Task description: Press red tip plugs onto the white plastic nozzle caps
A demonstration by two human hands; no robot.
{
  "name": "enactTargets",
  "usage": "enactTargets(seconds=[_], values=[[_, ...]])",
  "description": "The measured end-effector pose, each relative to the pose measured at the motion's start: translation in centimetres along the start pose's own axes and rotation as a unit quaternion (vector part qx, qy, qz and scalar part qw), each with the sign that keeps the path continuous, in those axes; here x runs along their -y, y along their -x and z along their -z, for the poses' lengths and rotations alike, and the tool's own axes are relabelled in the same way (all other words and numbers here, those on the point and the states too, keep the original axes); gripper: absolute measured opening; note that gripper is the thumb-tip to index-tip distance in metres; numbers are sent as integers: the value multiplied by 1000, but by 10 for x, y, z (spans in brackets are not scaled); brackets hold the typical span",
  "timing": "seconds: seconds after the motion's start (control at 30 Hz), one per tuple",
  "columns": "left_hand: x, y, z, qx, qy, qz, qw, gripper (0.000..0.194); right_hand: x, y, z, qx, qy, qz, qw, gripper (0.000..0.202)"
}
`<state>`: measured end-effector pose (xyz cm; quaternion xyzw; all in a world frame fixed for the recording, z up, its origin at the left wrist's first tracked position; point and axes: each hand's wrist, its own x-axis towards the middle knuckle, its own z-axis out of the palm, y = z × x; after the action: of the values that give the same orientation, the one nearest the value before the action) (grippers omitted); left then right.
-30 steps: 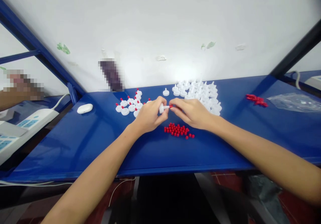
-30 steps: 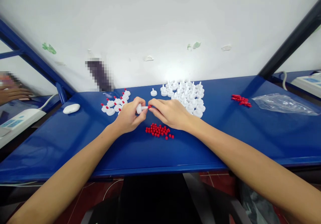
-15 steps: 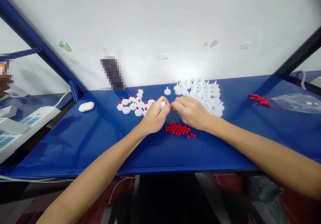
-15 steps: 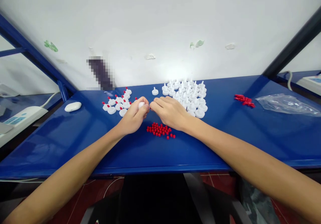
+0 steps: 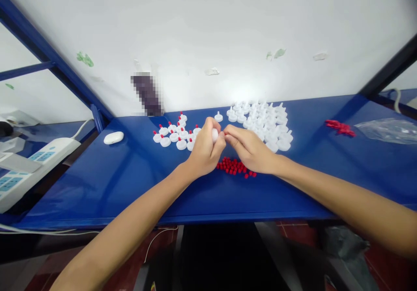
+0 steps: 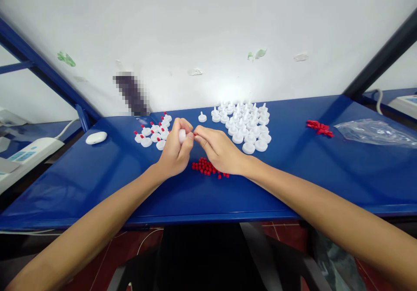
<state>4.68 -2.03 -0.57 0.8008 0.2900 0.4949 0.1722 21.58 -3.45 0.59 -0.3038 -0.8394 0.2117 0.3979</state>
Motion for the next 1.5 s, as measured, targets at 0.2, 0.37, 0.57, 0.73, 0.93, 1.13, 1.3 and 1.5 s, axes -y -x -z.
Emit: enactTargets(seconds=[0.2, 0.37, 0.57, 0.73, 0.93, 1.13, 1.3, 1.5], values=[[8, 2, 2, 29, -23, -48, 998, 16, -1, -1, 5, 69, -100, -60, 991, 34], [11, 2, 1, 29, -24, -55, 998, 14, -2, -2, 6, 99, -139, -89, 981, 35], [2, 7, -5, 9, 39, 29, 999, 19, 4, -1, 3, 33, -26, 20, 999, 29], [0, 7, -11, -6, 96, 97, 991, 20, -10, -2, 0, 4, 77, 90, 993, 22], [3, 2, -8, 11, 97, 142, 985, 21, -19, -5, 7, 13, 162, 88, 983, 21], [3, 5, 1, 28, -6, 48, 998, 25, -10, -5, 12, 82, 65, 34, 994, 27], [-1, 4, 1, 30, 18, 58, 998, 27, -4, -4, 10, 37, 57, 35, 997, 27], [-9, -1, -3, 44, 190, 217, 956, 38, -10, -3, 8, -27, 174, 159, 972, 23]])
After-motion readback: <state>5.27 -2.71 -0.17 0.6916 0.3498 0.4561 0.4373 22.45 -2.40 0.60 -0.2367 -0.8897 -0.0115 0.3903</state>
